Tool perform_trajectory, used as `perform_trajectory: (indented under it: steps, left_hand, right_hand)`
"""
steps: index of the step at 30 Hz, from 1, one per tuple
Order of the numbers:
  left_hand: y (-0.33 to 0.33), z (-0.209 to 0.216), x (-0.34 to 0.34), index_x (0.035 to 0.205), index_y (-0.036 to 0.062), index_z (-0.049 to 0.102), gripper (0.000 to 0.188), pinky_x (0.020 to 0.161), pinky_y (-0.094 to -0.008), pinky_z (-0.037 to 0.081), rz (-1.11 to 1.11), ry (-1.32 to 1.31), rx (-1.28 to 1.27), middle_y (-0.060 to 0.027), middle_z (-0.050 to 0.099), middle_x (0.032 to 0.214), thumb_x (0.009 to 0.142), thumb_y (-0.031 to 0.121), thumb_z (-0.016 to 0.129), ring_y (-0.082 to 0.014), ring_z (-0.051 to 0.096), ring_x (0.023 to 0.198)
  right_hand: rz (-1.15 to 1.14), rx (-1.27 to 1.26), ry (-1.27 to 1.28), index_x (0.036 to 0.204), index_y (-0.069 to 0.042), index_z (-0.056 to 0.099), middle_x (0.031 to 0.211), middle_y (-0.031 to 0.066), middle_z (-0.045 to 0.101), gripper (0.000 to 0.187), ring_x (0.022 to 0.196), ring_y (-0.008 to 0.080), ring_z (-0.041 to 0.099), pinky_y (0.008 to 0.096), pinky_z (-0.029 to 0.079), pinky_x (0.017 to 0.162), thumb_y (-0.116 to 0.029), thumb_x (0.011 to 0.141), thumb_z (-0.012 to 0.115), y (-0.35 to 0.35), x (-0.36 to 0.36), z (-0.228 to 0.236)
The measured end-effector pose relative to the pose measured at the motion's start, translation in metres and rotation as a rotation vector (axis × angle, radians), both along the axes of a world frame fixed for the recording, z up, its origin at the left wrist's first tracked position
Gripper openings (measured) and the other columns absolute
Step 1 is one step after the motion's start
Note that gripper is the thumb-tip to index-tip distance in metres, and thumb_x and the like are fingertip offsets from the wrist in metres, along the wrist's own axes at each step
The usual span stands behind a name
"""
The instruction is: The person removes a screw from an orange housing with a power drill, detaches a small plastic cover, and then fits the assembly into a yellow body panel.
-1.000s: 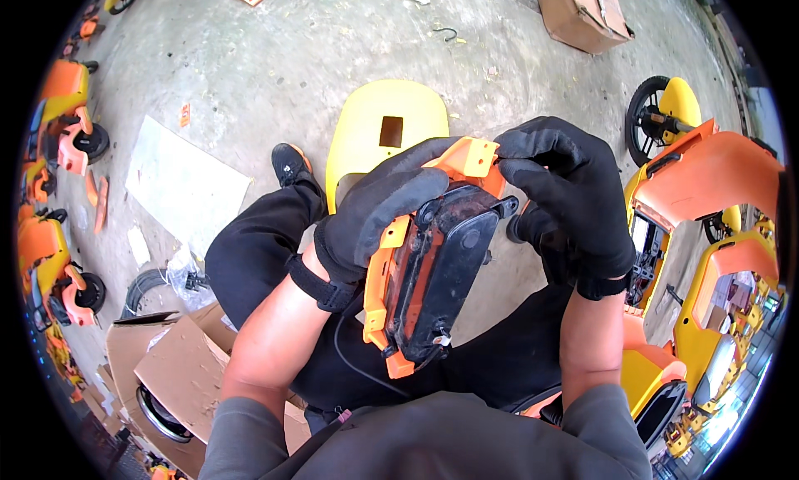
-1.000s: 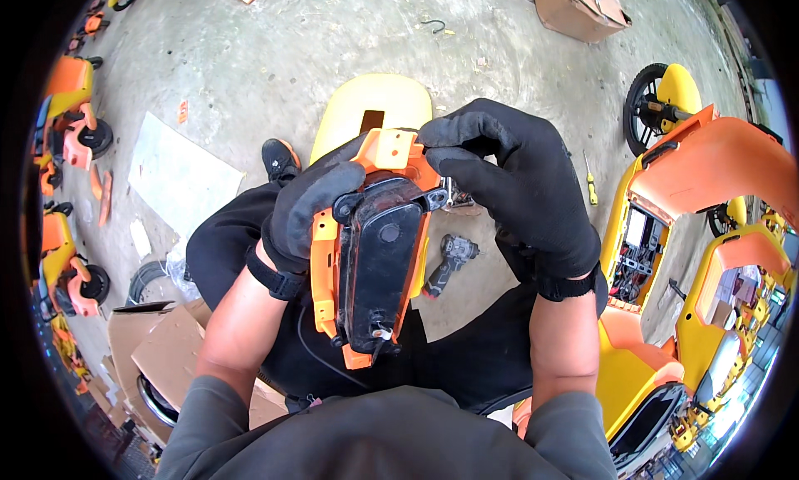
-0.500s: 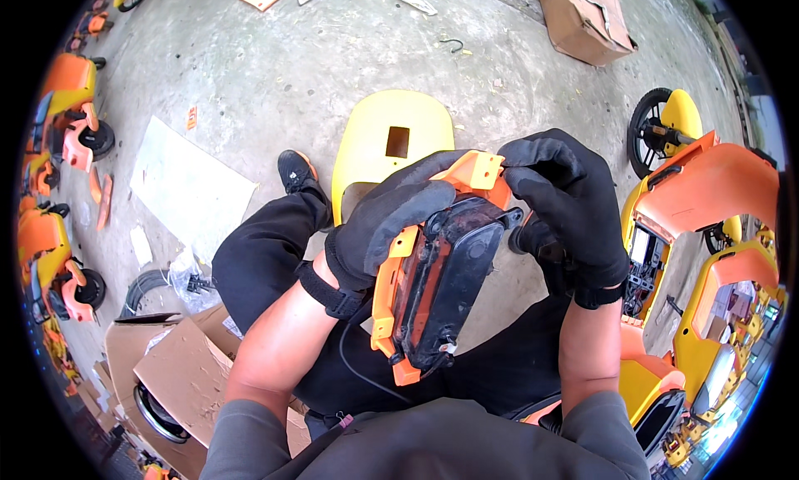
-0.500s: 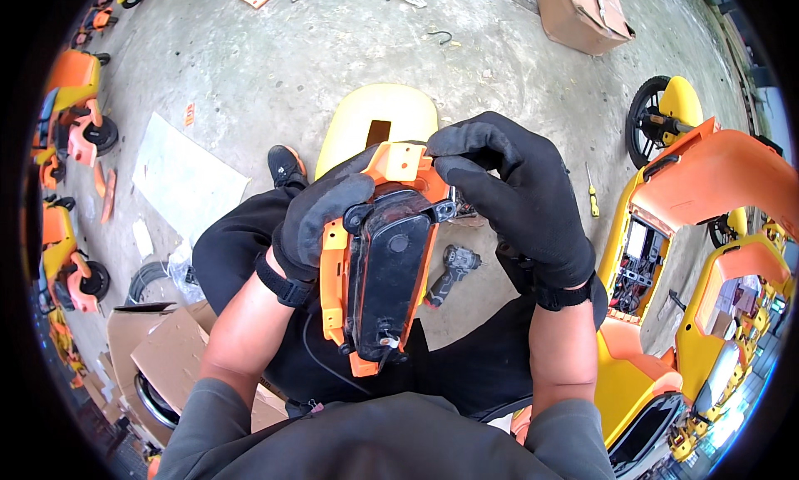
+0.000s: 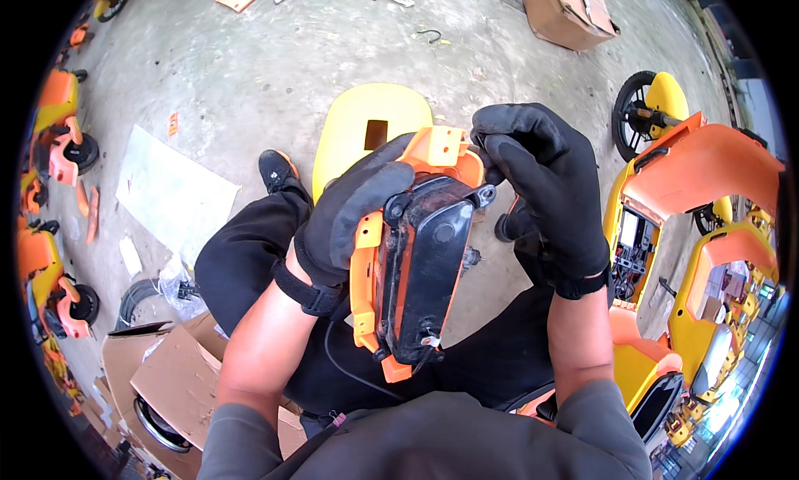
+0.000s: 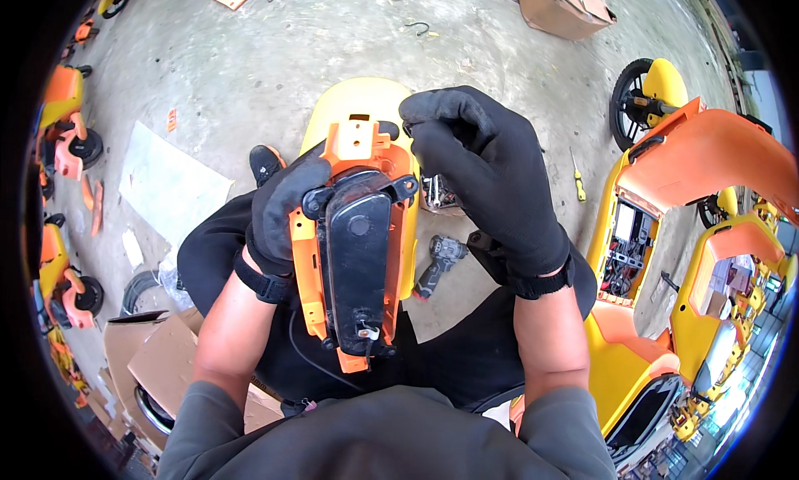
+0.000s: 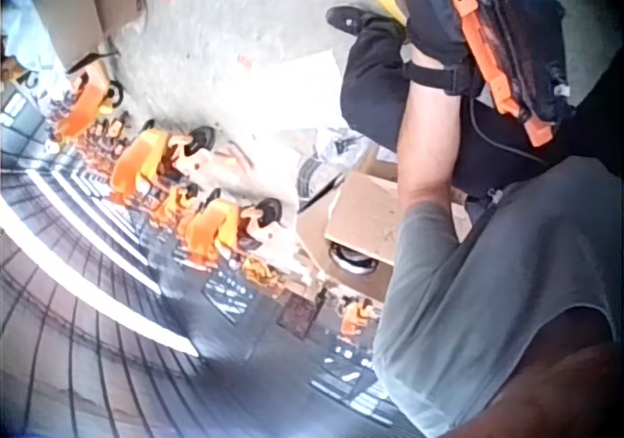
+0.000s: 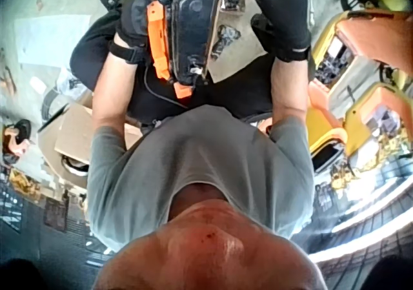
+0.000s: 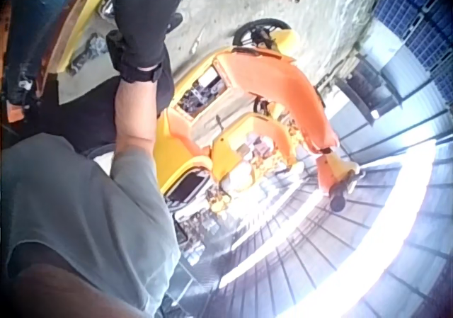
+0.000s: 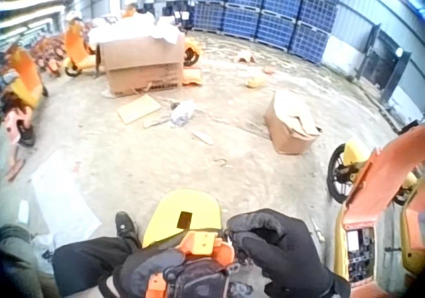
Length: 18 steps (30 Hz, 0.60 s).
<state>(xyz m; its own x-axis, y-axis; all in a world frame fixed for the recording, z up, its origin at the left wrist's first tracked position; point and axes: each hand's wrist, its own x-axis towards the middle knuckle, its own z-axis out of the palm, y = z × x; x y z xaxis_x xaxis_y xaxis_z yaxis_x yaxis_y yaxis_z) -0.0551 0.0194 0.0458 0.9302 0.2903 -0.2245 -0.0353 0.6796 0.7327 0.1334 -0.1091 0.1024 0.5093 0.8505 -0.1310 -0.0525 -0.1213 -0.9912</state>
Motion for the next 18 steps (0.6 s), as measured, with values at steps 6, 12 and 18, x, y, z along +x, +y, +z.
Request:
perform_trajectory:
  steps: [6,12,18]
  left_hand:
    - [0.000,0.010,0.003,0.146,-0.0056,0.040,0.056,0.100,-0.0371,0.052,0.057,-0.025,-0.309,-0.0229,0.061,0.132,0.099,0.024,0.047,-0.0283,0.065,0.115]
    - [0.000,0.008,0.003,0.143,-0.0073,0.044,0.053,0.099,-0.0354,0.053,0.050,-0.060,-0.280,-0.0226,0.063,0.129,0.100,0.025,0.046,-0.0270,0.066,0.112]
    - [0.001,0.009,0.004,0.140,-0.0078,0.047,0.051,0.096,-0.0341,0.055,0.040,-0.122,-0.498,-0.0209,0.066,0.124,0.101,0.025,0.047,-0.0255,0.068,0.108]
  right_hand:
    - [0.077,-0.114,-0.053,0.111,0.001,0.069,0.095,0.0029,0.070,0.025,0.083,0.0060,0.062,0.0216,0.051,0.075,-0.006,0.088,0.072,-0.001,0.000,0.007]
    - [0.136,-0.073,-0.214,0.107,0.003,0.069,0.090,0.0057,0.071,0.023,0.081,0.0072,0.063,0.0237,0.052,0.074,-0.007,0.087,0.072,-0.004,0.004,-0.006]
    - [0.084,-0.077,-0.163,0.105,0.003,0.070,0.090,0.0068,0.072,0.021,0.082,0.0077,0.064,0.0244,0.053,0.075,-0.008,0.087,0.071,-0.004,0.003,-0.005]
